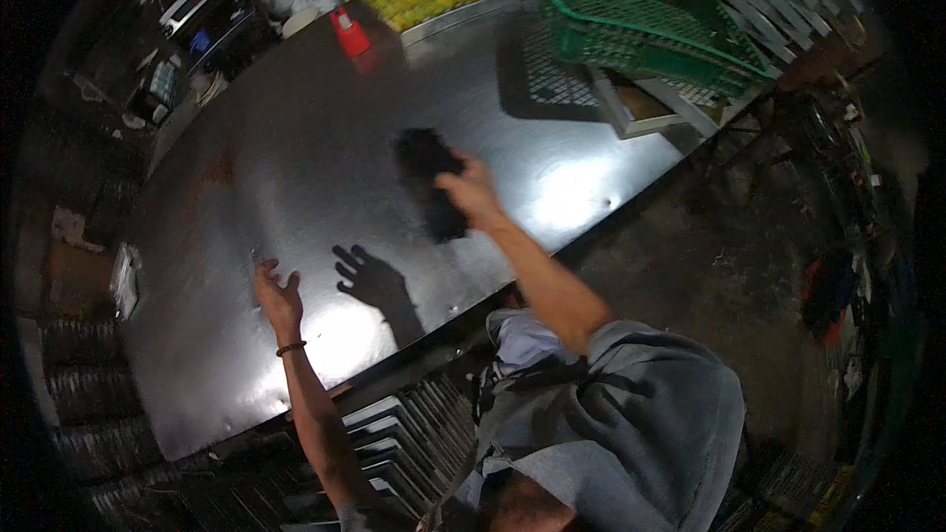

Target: The person wipes a large metal table with a dark cloth, removing debris into a bucket. Then they pick up small yellow packets from a tray, place them into a green basket, and seal each packet with tape.

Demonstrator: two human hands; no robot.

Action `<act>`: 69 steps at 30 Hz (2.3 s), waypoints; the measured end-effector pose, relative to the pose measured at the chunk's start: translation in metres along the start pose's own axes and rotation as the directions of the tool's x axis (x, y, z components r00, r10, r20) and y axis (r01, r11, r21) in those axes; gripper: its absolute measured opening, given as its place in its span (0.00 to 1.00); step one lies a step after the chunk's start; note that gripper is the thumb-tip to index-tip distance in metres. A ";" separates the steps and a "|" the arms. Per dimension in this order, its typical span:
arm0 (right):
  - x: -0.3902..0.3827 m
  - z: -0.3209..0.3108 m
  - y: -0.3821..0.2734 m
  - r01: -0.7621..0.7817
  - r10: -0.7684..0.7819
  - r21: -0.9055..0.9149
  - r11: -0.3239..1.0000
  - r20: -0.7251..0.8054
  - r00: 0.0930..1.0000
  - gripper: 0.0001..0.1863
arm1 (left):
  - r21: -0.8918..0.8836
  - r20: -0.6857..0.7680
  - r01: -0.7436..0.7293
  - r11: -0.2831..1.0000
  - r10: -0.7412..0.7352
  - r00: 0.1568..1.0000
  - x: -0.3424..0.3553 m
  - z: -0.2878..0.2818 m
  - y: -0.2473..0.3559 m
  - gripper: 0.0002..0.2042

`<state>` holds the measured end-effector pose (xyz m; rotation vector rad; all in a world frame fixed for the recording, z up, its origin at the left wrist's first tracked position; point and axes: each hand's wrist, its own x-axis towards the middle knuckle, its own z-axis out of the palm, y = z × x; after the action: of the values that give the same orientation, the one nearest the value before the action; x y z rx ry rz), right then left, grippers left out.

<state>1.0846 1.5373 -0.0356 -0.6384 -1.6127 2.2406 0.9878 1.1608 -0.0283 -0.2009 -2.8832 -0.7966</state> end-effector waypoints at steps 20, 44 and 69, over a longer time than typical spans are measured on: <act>-0.009 -0.562 -0.207 0.041 -0.325 -0.329 0.943 -0.894 0.309 0.39 | -0.277 0.829 0.919 -0.280 0.415 0.376 -0.050 0.341 0.749 0.57; 0.073 -0.669 -0.357 0.040 0.232 -0.655 0.755 0.323 0.918 0.45 | -0.715 0.680 0.677 0.175 -0.047 0.731 -0.028 0.108 0.566 0.11; -0.065 -0.510 -0.341 0.004 0.787 -0.792 0.611 0.607 -0.112 0.33 | -0.708 -0.352 0.466 0.530 -0.837 0.419 -0.615 0.128 0.784 0.17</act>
<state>1.4018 2.0277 0.1624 0.8996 -3.3358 2.7984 1.7080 1.8385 0.1481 1.1094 -1.8851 -1.3926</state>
